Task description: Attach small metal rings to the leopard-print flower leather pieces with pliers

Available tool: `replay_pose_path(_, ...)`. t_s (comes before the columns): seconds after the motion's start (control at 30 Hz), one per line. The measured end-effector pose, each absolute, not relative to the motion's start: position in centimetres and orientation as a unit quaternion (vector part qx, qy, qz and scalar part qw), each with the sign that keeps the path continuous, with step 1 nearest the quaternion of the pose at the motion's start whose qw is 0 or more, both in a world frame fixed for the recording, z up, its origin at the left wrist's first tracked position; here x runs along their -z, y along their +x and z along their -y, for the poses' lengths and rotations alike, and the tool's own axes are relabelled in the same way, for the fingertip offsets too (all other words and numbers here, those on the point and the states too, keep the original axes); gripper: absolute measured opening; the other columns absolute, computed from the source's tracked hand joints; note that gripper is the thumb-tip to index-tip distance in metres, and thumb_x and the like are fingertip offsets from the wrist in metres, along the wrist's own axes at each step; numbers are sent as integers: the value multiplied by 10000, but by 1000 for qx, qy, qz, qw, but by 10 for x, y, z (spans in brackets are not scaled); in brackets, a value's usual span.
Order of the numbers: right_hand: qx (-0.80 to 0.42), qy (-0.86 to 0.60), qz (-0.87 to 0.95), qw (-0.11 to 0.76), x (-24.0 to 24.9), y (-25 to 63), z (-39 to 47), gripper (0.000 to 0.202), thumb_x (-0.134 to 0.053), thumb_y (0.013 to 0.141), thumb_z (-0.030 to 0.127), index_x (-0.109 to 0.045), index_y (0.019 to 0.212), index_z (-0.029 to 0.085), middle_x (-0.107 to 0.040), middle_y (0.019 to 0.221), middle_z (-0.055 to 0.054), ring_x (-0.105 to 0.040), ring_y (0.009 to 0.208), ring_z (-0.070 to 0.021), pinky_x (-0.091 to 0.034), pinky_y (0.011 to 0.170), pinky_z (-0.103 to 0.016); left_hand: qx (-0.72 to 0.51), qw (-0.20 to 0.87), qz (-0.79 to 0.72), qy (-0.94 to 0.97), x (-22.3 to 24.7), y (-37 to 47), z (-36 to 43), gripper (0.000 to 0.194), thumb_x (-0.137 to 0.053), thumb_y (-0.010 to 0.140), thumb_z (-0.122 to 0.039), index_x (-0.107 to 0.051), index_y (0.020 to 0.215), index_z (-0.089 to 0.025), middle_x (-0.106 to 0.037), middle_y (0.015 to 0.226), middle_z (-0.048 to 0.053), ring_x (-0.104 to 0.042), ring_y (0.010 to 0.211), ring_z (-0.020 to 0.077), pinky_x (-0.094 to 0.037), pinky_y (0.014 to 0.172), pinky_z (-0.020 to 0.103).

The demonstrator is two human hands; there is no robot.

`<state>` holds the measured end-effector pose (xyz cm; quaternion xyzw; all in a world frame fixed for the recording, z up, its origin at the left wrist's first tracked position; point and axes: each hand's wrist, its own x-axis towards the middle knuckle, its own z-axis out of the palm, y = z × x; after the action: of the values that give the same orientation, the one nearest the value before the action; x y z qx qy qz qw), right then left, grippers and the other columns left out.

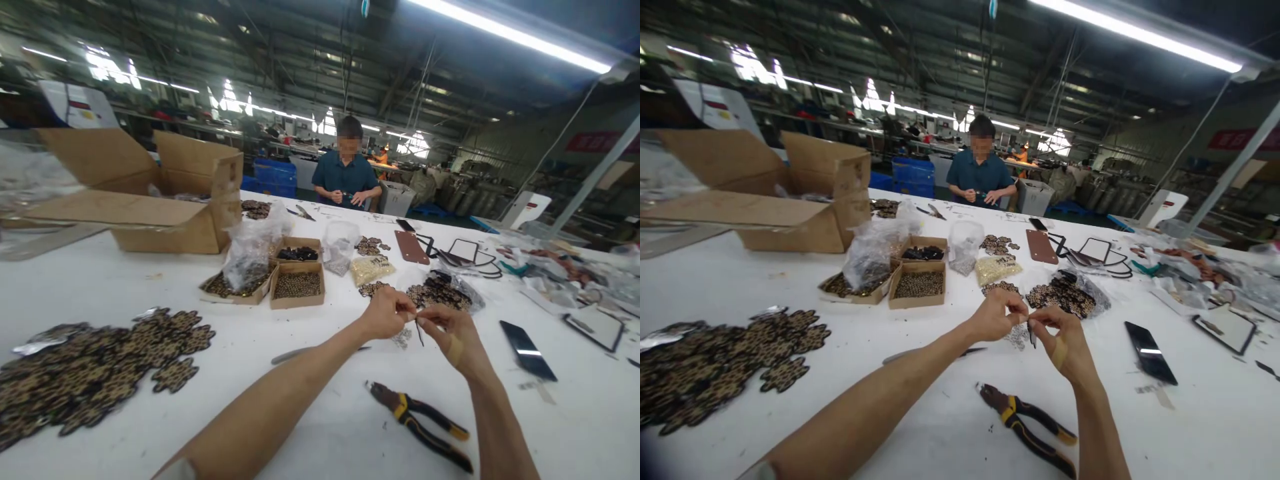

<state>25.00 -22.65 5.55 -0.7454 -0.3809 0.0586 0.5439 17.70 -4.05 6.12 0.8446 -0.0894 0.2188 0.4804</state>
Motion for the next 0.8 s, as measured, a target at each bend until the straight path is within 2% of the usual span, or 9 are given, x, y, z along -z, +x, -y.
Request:
replay_pose_path(0.17,-10,-778,410,475,-50,248,223,307,-642,868,475,-724,877,179,-706,736,-72,-614,669,-208,-480,632,-315,-223,469,73,852,-57,177,40,135,-622,678,-108,-748,716,-135,-707,688,32,-620,661,149,-430,608,232)
replay_pose_path(0.37,20,-788,441,429,-42,247,223,275,-557,923,431,-654,831,191,-650,700,-54,-562,623,-189,-444,596,-301,-193,478,54,855,-50,178,41,134,-655,696,-153,-766,767,-128,-718,719,39,-630,687,153,-429,610,229)
replay_pose_path(0.47,18,-792,442,421,-37,252,223,269,-544,928,434,-635,836,199,-637,699,-47,-552,612,-186,-428,575,-294,-176,506,43,843,-48,179,42,120,-673,708,-177,-761,770,-124,-702,697,36,-603,662,143,-422,603,230)
replay_pose_path(0.57,14,-790,426,440,-30,259,223,298,-541,928,475,-617,838,201,-629,698,-44,-547,602,-182,-419,550,-285,-157,577,32,801,-47,179,45,122,-694,725,-209,-737,778,-107,-684,707,47,-580,652,130,-435,613,234)
replay_pose_path(0.63,9,-785,410,463,-27,263,222,335,-543,923,513,-610,836,196,-632,709,-49,-547,601,-178,-422,545,-281,-139,650,35,746,-45,178,47,214,-747,692,-213,-716,873,-103,-690,797,69,-604,715,140,-473,656,247)
replay_pose_path(0.7,-3,-779,394,488,-26,265,221,371,-547,916,546,-610,836,189,-637,714,-54,-556,608,-178,-430,548,-279,-117,709,49,693,-43,176,49,441,-820,619,-193,-673,1027,-114,-686,944,103,-631,815,163,-512,717,278)
replay_pose_path(0.77,-24,-773,379,508,-27,265,220,394,-551,911,566,-611,846,182,-646,724,-59,-572,623,-184,-438,552,-280,-105,726,61,677,-40,175,52,622,-870,561,-179,-624,1131,-136,-660,1063,128,-639,886,179,-529,767,310)
replay_pose_path(0.8,-34,-770,373,515,-28,265,220,398,-554,909,570,-610,850,181,-647,729,-60,-578,630,-186,-440,553,-279,-104,720,66,683,-39,175,53,639,-876,562,-185,-612,1143,-143,-653,1078,127,-638,893,178,-530,782,318)
